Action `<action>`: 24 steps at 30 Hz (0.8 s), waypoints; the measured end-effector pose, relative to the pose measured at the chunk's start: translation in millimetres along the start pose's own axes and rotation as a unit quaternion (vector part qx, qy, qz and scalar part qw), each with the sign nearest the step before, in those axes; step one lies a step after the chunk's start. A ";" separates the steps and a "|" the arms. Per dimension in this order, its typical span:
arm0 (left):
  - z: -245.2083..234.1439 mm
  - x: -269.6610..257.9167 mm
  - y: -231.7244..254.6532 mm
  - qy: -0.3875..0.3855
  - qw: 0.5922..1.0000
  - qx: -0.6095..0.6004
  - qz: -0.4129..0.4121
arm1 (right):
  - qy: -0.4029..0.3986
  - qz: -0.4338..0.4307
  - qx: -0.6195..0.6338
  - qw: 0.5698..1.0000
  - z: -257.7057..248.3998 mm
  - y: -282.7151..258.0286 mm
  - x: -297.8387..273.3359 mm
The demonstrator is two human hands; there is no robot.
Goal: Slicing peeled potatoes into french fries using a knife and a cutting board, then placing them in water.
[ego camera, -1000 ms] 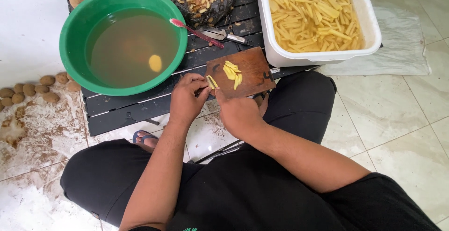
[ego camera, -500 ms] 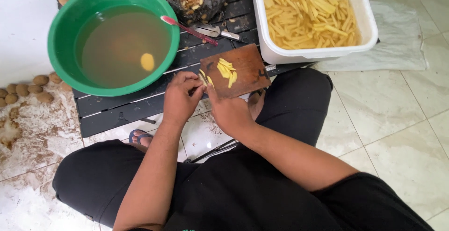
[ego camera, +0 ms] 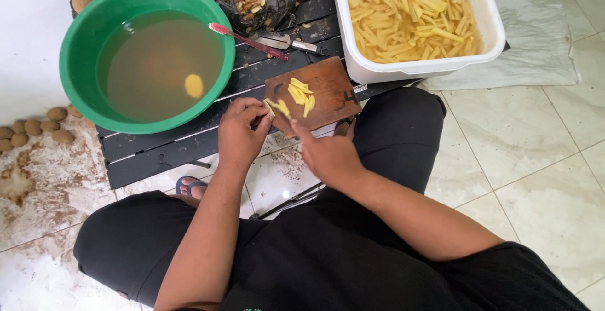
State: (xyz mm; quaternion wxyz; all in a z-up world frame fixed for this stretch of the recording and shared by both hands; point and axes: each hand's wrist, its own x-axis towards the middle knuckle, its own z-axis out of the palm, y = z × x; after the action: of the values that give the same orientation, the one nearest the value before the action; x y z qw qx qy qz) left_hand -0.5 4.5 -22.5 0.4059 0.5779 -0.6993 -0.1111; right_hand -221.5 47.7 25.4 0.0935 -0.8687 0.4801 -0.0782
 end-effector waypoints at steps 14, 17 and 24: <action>16.0 10.4 28.3 0.022 0.983 0.140 0.114 | 0.154 0.002 0.034 0.988 -9.0 50.8 1.4; 17.3 11.5 33.9 0.007 0.975 0.130 0.181 | 0.190 -0.036 -0.009 0.981 -8.8 51.8 1.3; 16.1 21.5 29.6 -0.062 0.959 0.163 0.223 | 0.228 -0.098 -0.048 0.967 -24.3 53.7 -9.0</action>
State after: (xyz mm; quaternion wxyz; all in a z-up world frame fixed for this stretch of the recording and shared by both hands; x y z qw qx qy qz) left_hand -33.0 -10.7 -4.9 0.2764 0.4576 -0.8428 0.0624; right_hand -275.8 25.3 35.8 -0.0688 -0.8741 0.4047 -0.2598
